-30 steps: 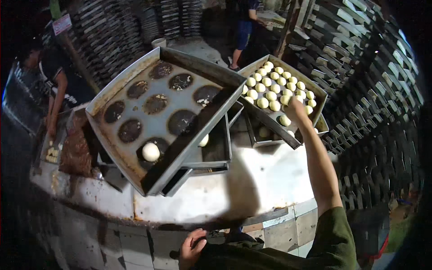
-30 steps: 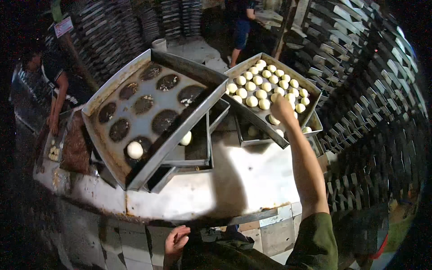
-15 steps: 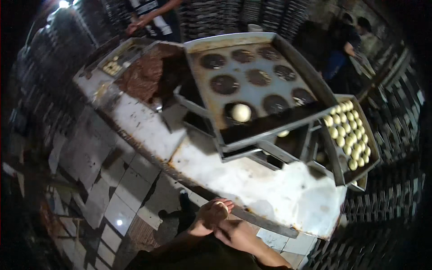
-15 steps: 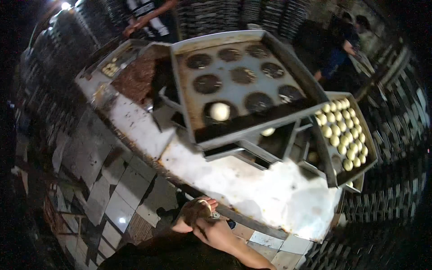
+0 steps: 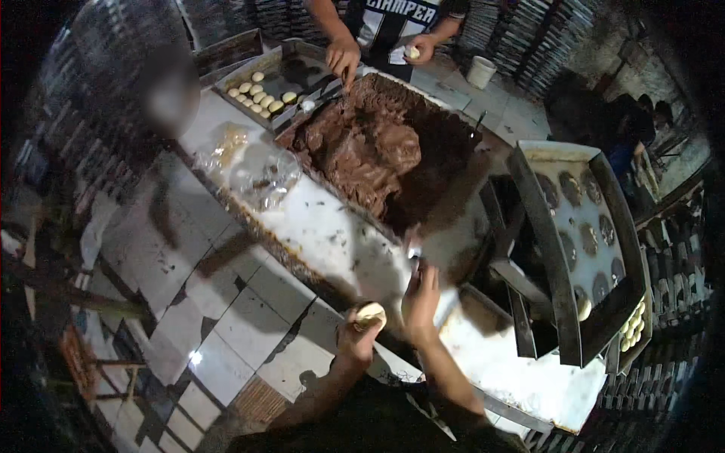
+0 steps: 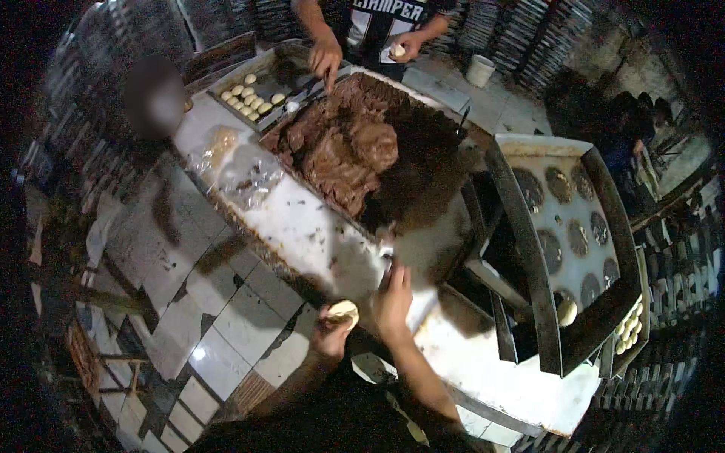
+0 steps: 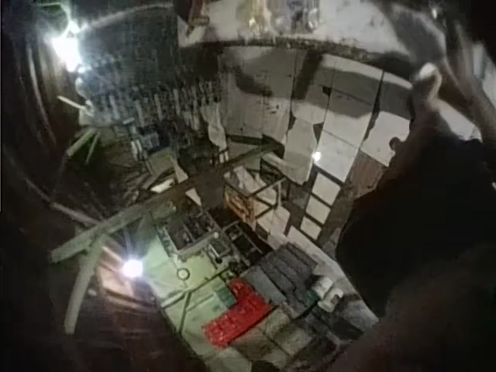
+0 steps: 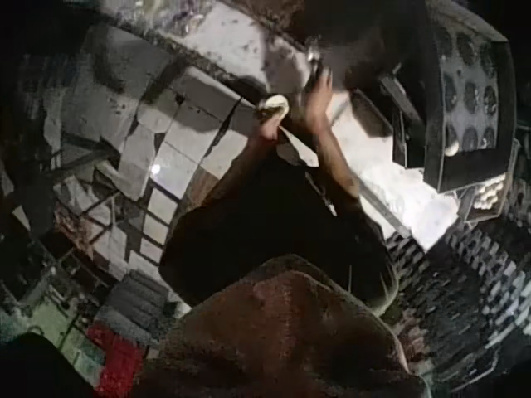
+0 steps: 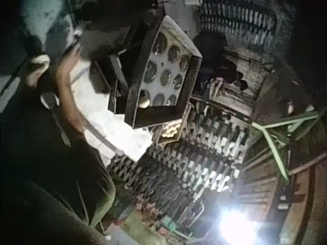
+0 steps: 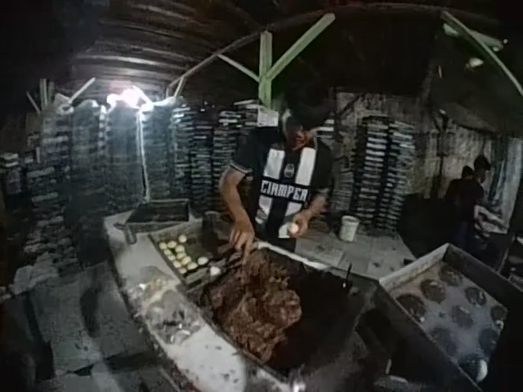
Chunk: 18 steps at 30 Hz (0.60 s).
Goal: The person fills dough pieces with chocolate paste using a spoon, shapes them into balls by hand, and places them onto metal baking trays before moving and stacking the trays.
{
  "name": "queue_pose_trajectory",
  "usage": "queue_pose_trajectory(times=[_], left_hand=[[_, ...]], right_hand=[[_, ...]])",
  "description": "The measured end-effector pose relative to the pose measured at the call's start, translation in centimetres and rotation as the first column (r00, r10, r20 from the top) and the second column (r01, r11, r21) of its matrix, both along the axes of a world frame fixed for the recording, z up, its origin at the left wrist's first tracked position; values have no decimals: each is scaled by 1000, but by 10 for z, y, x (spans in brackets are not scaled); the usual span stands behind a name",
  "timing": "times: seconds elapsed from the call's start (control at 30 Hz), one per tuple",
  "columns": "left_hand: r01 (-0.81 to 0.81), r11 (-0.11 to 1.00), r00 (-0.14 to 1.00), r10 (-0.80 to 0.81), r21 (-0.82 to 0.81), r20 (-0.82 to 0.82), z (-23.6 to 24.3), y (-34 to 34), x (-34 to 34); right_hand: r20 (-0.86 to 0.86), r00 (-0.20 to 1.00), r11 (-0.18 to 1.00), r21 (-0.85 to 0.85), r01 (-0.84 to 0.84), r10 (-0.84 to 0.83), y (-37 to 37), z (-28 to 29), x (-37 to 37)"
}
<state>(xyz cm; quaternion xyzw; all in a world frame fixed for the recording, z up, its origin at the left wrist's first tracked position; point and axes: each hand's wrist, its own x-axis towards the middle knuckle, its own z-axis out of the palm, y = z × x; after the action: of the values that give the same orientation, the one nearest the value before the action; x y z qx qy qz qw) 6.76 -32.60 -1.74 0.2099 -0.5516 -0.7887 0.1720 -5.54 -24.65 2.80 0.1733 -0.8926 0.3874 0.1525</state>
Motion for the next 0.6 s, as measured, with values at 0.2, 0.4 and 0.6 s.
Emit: queue_pose_trajectory(times=[0.2,0.4,0.6], left_hand=[[399,914,886,-362,77,-291,89,-15,-31],[517,850,856,-516,99,-31,115,-61,-51],[13,596,1000,-8,803,-10,34,-95,-84]], right_hand=[[45,995,612,791,22,-94,-44,99,-70],[234,942,181,964,-193,-241,-70,110,-179],[111,936,786,516,-342,334,-42,103,-83]])
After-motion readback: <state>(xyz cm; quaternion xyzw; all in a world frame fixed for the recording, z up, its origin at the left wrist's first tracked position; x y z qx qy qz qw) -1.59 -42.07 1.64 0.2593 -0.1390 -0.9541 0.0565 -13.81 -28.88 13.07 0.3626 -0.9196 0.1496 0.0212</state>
